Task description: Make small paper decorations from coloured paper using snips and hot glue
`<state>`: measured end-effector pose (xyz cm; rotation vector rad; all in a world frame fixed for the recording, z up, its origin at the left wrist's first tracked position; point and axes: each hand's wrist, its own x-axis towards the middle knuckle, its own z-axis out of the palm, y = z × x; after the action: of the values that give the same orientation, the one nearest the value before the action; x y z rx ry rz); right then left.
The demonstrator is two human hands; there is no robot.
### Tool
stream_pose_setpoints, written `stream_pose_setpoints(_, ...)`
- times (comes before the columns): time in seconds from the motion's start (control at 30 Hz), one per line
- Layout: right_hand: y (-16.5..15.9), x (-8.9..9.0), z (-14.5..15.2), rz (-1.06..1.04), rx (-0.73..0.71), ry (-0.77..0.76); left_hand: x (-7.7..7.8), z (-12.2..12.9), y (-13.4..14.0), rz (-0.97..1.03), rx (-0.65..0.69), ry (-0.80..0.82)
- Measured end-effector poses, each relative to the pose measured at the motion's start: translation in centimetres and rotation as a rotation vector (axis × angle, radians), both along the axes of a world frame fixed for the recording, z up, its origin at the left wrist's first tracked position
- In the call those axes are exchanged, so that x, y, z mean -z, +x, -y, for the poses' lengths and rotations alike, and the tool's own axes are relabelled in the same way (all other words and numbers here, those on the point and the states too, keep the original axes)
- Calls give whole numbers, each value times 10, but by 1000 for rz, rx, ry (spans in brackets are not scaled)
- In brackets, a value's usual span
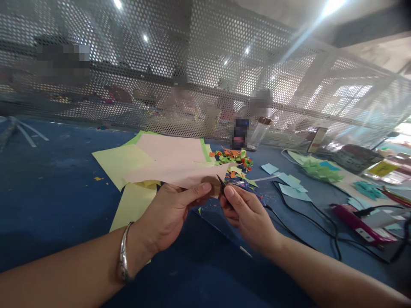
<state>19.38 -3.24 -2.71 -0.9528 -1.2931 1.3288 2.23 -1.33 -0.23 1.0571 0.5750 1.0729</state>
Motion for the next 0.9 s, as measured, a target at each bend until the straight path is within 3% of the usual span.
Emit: stream_pose_setpoints(0.9, -1, -1, 1, -9, -8, 7, 2, -1, 0, -7, -42, 35)
